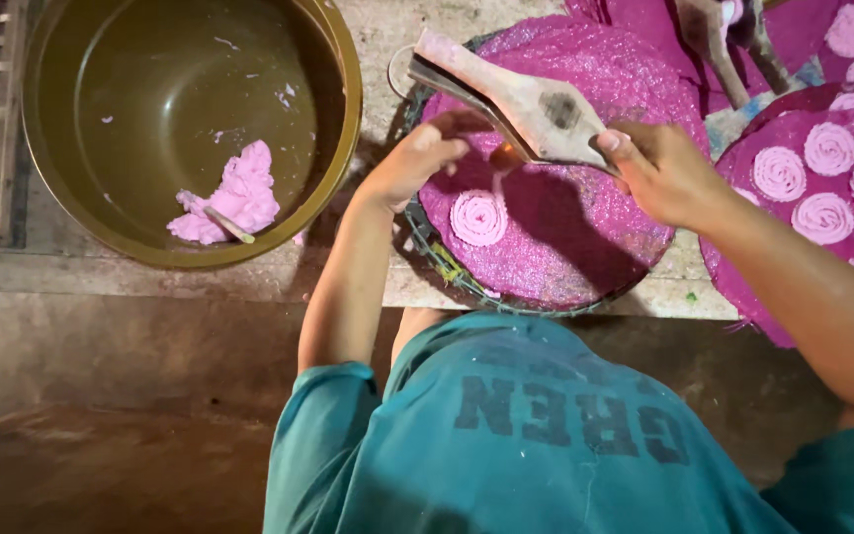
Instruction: The person scoops pink paste from a basin using a wooden tool, then uses a handheld extruder to form spiral coils on a pink tray. The person repeatedly fills the extruder and places additional coils onto the tray.
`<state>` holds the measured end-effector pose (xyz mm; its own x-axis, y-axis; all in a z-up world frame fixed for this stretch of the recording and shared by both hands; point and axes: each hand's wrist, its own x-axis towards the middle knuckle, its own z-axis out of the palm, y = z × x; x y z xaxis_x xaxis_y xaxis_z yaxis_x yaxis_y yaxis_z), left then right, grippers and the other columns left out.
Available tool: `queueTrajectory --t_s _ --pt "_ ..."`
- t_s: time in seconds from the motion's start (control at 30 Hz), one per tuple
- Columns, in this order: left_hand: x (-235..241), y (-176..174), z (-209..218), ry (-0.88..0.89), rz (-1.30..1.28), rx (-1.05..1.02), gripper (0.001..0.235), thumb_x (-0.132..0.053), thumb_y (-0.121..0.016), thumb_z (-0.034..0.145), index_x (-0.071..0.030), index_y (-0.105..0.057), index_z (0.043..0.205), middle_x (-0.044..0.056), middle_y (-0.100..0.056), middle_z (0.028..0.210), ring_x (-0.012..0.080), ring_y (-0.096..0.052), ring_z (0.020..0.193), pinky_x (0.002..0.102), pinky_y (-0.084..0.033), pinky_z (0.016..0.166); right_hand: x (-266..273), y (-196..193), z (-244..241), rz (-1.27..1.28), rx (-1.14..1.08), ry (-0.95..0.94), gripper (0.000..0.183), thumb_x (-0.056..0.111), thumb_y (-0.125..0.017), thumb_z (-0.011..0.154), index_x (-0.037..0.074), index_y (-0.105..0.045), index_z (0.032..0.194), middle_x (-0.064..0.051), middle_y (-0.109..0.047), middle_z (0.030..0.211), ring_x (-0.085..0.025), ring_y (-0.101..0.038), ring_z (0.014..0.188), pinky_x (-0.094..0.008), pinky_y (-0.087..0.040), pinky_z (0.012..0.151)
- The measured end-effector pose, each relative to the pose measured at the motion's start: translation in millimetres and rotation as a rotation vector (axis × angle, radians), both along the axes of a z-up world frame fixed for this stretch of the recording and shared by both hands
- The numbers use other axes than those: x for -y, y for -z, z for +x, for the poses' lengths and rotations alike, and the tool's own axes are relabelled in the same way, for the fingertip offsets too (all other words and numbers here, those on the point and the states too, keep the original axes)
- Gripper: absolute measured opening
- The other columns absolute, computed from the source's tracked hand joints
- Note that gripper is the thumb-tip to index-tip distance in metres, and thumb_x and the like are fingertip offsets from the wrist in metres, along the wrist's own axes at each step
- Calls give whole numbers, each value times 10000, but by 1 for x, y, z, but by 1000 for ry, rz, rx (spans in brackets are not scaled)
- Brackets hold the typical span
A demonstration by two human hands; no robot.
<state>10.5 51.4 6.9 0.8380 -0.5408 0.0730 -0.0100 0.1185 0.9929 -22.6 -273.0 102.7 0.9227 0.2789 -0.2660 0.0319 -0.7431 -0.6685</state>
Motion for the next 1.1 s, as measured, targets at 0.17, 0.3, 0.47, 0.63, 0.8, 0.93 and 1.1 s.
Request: queueTrajectory --t_s 0.17,0.3,0.47,0.63,0.8,0.93,1.1 --pt "32 48 6 -45 19 -240 552 -70 -496 1005 -44 -427 1552 104 -696 1106 152 -655 895 288 -583 795 0 0 7 96 28 16 506 484 -438 1085 39 -624 932 -50 -559 655 -155 -534 605 -366 -439 552" --pt "47 73 17 -154 122 -177 558 7 -609 958 -12 -447 1492 131 -738 1100 161 -696 916 307 -583 813 1 2 14 65 86 23 559 506 -434 1115 22 -609 897 -51 -555 660 -156 -543 607 -360 -441 550" --pt "36 77 11 -401 327 -24 450 -61 -727 954 19 -575 1370 87 -795 1112 180 -735 1055 292 -571 936 8 18 19 100 107 108 571 533 -405 1113 44 -605 897 -48 -557 651 -150 -535 554 -347 -425 513" --pt "-2 63 -32 -419 359 316 157 -64 -726 946 -34 -796 1083 98 -737 1253 242 -697 1163 350 -534 988 25 46 -3 365 71 201 603 559 -367 1136 32 -582 937 -30 -545 695 -121 -491 572 -315 -386 501" --pt "-9 41 -68 -488 524 378 197 -132 -769 924 -63 -766 1108 69 -776 1116 204 -739 1037 311 -591 850 37 71 -42 611 23 265 738 653 -298 1101 4 -609 937 -40 -560 714 -118 -506 582 -284 -396 498" --pt "-6 26 -85 -566 579 543 303 -159 -786 905 -117 -730 1199 22 -773 991 202 -739 946 324 -585 830 40 83 -66 791 -57 405 747 717 -368 1064 3 -585 1027 -60 -536 732 -131 -502 604 -285 -389 504" --pt "-5 13 -101 -522 738 560 409 -118 -747 908 -157 -679 1309 13 -752 997 198 -719 866 337 -579 716 47 87 -85 815 21 401 845 801 -370 1018 -19 -575 1009 -77 -527 709 -157 -499 587 -298 -367 500"
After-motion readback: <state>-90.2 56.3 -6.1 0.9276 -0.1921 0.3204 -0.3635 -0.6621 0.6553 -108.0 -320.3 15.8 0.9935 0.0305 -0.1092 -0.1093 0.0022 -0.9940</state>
